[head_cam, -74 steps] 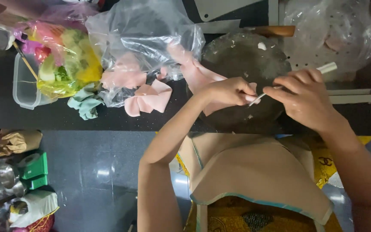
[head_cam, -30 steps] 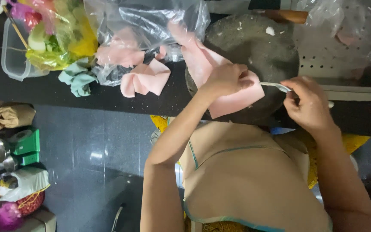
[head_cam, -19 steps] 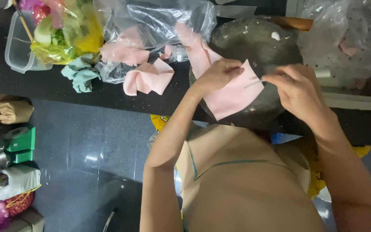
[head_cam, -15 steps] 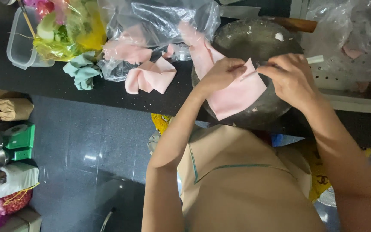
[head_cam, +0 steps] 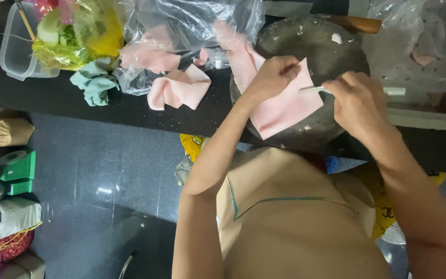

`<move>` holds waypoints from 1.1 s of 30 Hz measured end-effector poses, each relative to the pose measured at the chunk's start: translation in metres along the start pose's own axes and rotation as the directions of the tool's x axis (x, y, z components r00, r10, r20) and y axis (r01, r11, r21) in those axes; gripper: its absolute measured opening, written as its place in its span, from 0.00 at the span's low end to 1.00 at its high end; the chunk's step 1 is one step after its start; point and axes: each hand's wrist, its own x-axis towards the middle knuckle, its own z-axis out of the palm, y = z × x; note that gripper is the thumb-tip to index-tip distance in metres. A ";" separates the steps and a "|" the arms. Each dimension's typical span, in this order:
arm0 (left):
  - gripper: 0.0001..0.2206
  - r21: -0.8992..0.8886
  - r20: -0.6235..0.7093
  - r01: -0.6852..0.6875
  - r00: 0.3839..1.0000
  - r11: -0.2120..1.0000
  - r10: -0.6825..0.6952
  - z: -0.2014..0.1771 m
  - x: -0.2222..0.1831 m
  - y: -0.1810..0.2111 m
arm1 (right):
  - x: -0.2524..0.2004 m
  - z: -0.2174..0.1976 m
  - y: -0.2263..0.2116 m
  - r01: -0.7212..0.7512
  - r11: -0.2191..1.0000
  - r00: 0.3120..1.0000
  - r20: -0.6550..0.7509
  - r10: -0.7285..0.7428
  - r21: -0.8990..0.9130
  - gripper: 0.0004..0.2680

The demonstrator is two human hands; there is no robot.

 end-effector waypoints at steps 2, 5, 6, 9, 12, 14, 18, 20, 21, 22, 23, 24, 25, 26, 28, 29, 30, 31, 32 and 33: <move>0.11 -0.006 -0.019 0.000 1.000 1.000 0.000 -0.002 0.000 -0.001 | -0.015 0.005 -0.021 -0.080 0.995 0.995 0.057 0.076 0.066 0.12; 0.07 -0.007 -0.062 -0.048 0.997 0.999 0.048 0.005 0.015 -0.038 | -0.045 0.016 -0.043 -0.197 0.966 0.974 0.146 0.173 0.170 0.11; 0.05 0.008 -0.088 -0.099 0.991 0.995 0.100 0.008 0.022 -0.057 | -0.056 0.021 -0.049 -0.229 0.950 0.966 0.167 0.196 0.213 0.11; 0.05 -0.005 -0.053 -0.131 0.990 0.991 0.131 0.003 0.025 -0.044 | -0.028 0.003 -0.054 -0.263 0.956 0.963 0.089 0.253 0.128 0.11; 0.09 -0.049 0.045 0.007 0.999 0.999 -0.004 -0.008 0.009 -0.007 | -0.020 -0.005 -0.046 -0.295 0.956 0.939 0.181 0.291 -0.008 0.09; 0.10 -0.033 0.039 0.024 0.999 0.999 -0.023 -0.012 0.008 -0.003 | -0.022 -0.008 -0.070 -0.297 0.955 0.943 0.167 0.288 0.029 0.12; 0.11 -0.062 0.056 0.009 0.998 0.998 -0.005 -0.011 0.009 -0.008 | -0.034 -0.016 -0.100 -0.308 0.909 0.935 0.268 0.235 0.279 0.10; 0.08 -0.061 0.082 0.002 0.997 0.998 0.003 -0.012 0.008 -0.004 | -0.021 -0.022 -0.091 -0.337 0.907 0.935 0.204 0.291 0.252 0.18; 0.07 -0.060 0.100 -0.010 0.995 0.998 0.016 -0.014 0.008 -0.001 | -0.014 -0.025 -0.087 -0.359 0.905 0.932 0.132 0.336 0.227 0.27; 0.07 -0.059 0.099 -0.007 0.995 0.998 0.013 -0.013 0.006 -0.002 | -0.022 -0.016 -0.087 -0.358 0.905 0.933 0.133 0.335 0.230 0.27; 0.07 -0.044 0.103 -0.040 0.994 0.998 0.044 -0.013 0.007 -0.001 | -0.028 -0.007 -0.086 -0.389 0.916 0.913 0.176 0.368 0.101 0.20; 0.07 -0.029 0.108 -0.072 0.991 0.997 0.075 -0.013 0.009 0.000 | -0.034 0.002 -0.084 -0.409 0.912 0.889 0.213 0.406 -0.030 0.14; 0.07 -0.030 0.104 -0.077 0.991 0.997 0.080 -0.013 0.014 0.000 | -0.036 0.000 -0.093 -0.404 0.914 0.891 0.209 0.402 -0.033 0.14; 0.07 -0.002 0.128 -0.102 0.987 0.995 0.101 -0.013 0.019 0.000 | -0.037 -0.002 -0.103 -0.380 0.918 0.897 0.288 0.336 0.113 0.12; 0.08 0.026 0.151 -0.115 0.982 0.993 0.110 -0.017 0.016 0.000 | -0.040 -0.004 -0.112 -0.358 0.895 0.898 0.362 0.251 0.267 0.11; 0.13 0.075 0.157 -0.116 0.982 0.990 0.103 -0.023 0.012 0.006 | -0.037 -0.005 -0.109 -0.361 0.870 0.912 0.321 0.255 0.336 0.15; 0.25 0.123 0.163 -0.117 0.982 0.985 0.096 -0.028 0.008 0.011 | -0.034 -0.007 -0.106 -0.360 0.841 0.924 0.280 0.261 0.404 0.19; 0.25 0.126 0.158 -0.113 0.983 0.986 0.093 -0.038 0.002 0.009 | -0.031 -0.008 -0.097 -0.355 0.841 0.926 0.280 0.255 0.408 0.19; 0.29 0.173 0.206 -0.017 0.978 0.985 -0.019 -0.048 -0.004 0.008 | -0.028 -0.010 -0.087 -0.321 0.878 0.942 0.214 0.257 0.356 0.16; 0.34 0.226 0.249 0.073 0.960 0.971 -0.130 -0.059 -0.009 0.008 | -0.024 -0.012 -0.077 -0.287 0.910 0.956 0.144 0.255 0.299 0.13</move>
